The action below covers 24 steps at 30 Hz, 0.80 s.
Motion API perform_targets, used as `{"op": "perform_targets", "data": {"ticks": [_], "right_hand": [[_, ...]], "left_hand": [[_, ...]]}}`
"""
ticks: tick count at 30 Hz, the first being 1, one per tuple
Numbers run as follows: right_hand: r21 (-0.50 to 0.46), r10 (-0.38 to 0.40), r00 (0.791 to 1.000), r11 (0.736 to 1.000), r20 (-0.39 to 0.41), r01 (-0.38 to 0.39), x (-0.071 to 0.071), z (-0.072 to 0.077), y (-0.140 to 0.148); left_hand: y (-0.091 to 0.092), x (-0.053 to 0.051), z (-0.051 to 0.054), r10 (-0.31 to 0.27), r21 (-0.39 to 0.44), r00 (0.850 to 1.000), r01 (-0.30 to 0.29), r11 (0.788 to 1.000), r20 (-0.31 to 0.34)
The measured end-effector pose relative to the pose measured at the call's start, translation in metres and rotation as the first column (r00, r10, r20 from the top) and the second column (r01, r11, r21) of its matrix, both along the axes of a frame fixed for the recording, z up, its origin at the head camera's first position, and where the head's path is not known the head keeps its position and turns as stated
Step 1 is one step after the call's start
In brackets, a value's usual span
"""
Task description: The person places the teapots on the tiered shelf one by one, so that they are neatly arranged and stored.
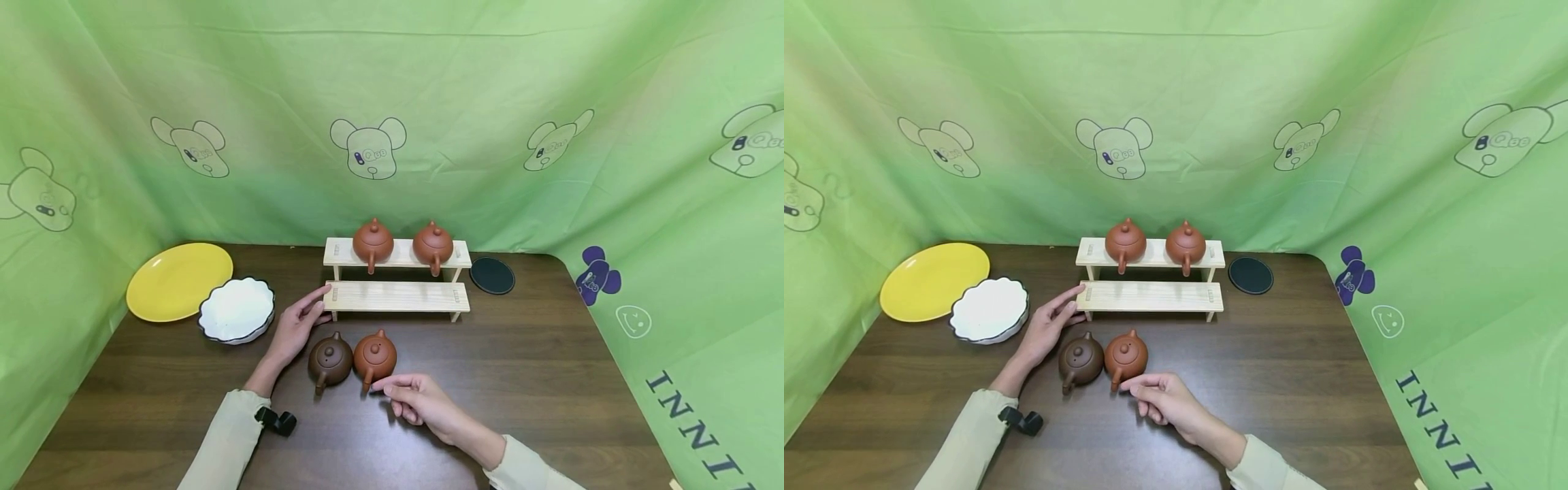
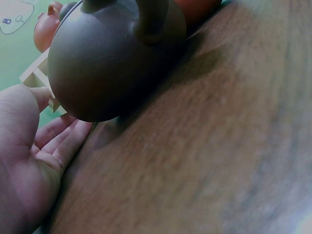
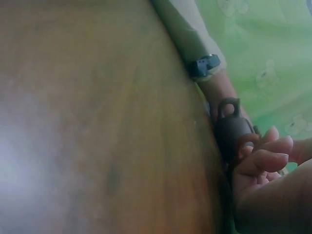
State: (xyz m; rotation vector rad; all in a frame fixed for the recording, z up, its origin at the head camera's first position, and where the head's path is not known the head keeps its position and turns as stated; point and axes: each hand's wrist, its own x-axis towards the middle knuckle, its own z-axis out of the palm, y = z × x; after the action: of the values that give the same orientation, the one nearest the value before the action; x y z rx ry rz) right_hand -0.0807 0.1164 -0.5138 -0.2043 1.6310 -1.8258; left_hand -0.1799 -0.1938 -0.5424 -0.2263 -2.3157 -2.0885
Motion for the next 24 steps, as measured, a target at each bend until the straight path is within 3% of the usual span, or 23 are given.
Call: {"op": "perform_targets", "data": {"ticks": [6,11,18,24], "right_hand": [[-0.019,-0.010,0.999,1.000,0.051,0.011,0.0045,-0.0004,-0.0042],[-0.083,-0.021,0.990,0.996,0.139,0.033,0.0071,0.0008,-0.0068],[-0.257,0.030,0.961,0.966,0.275,0.043,0.0086,-0.0024,-0.0090],[-0.308,0.051,0.955,0.950,0.292,0.044,0.0087,-0.0040,-0.0105]], "left_hand": [[-0.0001,-0.0001,-0.0004,0.002,0.005,1.000,-0.001,1.000,-0.014],[-0.0007,-0.0002,-0.0005,0.000,0.008,1.000,0.000,1.000,-0.021],[-0.0010,0.0000,-0.0017,-0.004,0.011,1.000,0.004,1.000,-0.016],[-0.0004,-0.0008,-0.0024,-0.005,0.007,1.000,0.005,1.000,-0.015]]}}
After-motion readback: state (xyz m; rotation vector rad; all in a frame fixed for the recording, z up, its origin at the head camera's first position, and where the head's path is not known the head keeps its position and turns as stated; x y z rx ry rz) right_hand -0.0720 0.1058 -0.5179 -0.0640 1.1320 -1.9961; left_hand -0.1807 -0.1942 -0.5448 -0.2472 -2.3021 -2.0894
